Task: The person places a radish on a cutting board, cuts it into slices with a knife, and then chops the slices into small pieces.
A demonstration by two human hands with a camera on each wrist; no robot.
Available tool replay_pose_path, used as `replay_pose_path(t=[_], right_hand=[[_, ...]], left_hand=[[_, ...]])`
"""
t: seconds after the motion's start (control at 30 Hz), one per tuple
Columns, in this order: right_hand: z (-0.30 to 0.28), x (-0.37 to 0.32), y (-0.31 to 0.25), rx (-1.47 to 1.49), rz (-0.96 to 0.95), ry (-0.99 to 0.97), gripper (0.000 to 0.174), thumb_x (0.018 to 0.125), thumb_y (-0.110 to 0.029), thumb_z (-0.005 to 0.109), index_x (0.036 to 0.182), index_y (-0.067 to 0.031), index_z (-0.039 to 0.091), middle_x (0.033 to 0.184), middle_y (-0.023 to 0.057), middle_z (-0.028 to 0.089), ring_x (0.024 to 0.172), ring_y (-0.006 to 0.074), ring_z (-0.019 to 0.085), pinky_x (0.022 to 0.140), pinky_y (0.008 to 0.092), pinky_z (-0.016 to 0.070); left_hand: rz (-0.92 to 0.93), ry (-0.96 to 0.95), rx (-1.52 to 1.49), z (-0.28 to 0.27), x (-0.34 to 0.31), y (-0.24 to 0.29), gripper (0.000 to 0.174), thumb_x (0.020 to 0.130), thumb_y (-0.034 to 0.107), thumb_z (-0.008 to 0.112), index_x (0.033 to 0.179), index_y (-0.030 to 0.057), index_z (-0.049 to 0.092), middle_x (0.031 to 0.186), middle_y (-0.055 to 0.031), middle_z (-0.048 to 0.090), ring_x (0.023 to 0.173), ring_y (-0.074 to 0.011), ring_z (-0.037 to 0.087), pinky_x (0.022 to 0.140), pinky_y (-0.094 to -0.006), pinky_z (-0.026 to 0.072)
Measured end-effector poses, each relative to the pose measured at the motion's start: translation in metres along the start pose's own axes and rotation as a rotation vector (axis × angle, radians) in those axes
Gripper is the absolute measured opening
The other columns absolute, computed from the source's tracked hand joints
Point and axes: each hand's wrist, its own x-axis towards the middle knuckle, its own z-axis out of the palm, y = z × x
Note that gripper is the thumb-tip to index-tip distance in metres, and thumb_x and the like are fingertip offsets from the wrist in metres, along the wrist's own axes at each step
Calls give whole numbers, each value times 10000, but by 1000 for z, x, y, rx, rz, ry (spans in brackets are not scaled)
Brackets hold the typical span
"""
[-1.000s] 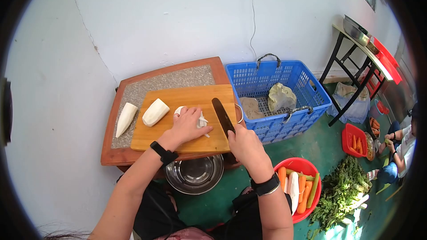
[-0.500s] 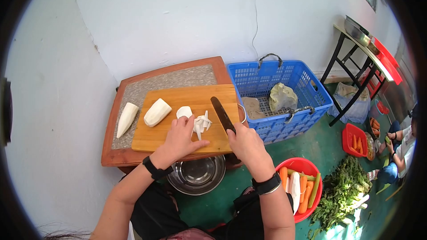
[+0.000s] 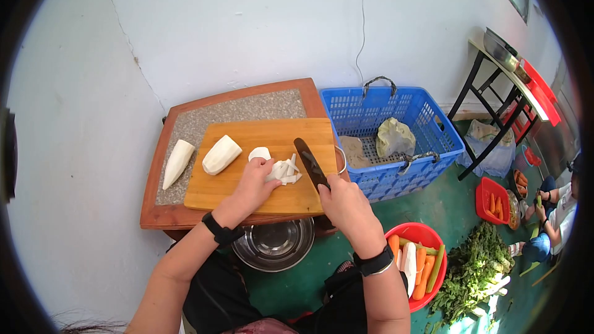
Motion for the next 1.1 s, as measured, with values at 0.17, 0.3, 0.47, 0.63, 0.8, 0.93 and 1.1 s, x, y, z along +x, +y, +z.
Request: replay_pose_path(t=[0.17, 0.3, 0.47, 0.63, 0.8, 0.93, 1.1], right_hand=[[0, 2, 2, 10, 0, 24, 263, 907, -221, 568, 894, 40, 593, 822, 305, 624, 826, 482, 599, 730, 537, 487], [-8, 1, -7, 47, 38, -2, 267, 916, -209, 561, 867, 52, 585, 732, 291, 623, 667, 429, 635, 641, 496, 513], [-11, 2, -8, 63, 27, 8, 273, 927, -198, 551, 841, 60, 570, 655, 269, 617, 523, 367, 634, 555, 452, 521], [-16, 0, -7, 97, 70, 3, 268, 928, -200, 550, 849, 57, 563, 654, 264, 617, 548, 377, 637, 571, 465, 516], [-18, 1, 1, 70, 58, 27, 259, 925, -202, 552, 856, 48, 564, 666, 263, 619, 588, 394, 637, 610, 489, 508], [-15, 3, 8, 56, 27, 57, 258, 920, -204, 555, 858, 46, 565, 681, 266, 620, 640, 411, 637, 642, 500, 504], [-13, 3, 11, 61, 29, 61, 254, 917, -204, 558, 870, 45, 571, 699, 275, 620, 683, 425, 636, 664, 506, 499]], left_hand=[[-123, -33, 310, 1, 7, 34, 575, 815, 320, 709, 1221, -50, 538, 1089, -187, 540, 1012, -353, 495, 860, -437, 423], [-74, 86, 401, -3, 12, 55, 599, 803, 382, 705, 1199, -34, 537, 1079, -170, 534, 1026, -337, 481, 832, -512, 398], [-84, -53, 388, 4, 43, 44, 490, 787, 360, 720, 1070, -24, 612, 1084, -149, 520, 1057, -330, 470, 847, -535, 389], [-205, -149, 347, 20, 57, 45, 313, 792, 296, 723, 957, 36, 670, 1071, -140, 534, 1075, -330, 472, 873, -531, 388], [-268, -220, 326, 28, 64, 41, 266, 791, 287, 725, 1003, 135, 672, 1040, -90, 601, 1076, -317, 496, 869, -529, 392], [-246, -282, 245, 20, 67, 41, 277, 799, 276, 721, 1030, 141, 648, 1022, -49, 654, 1070, -306, 520, 865, -523, 368], [-253, -392, 174, 18, 74, 37, 299, 808, 263, 712, 1069, 142, 631, 996, -38, 674, 1073, -292, 519, 875, -496, 333]])
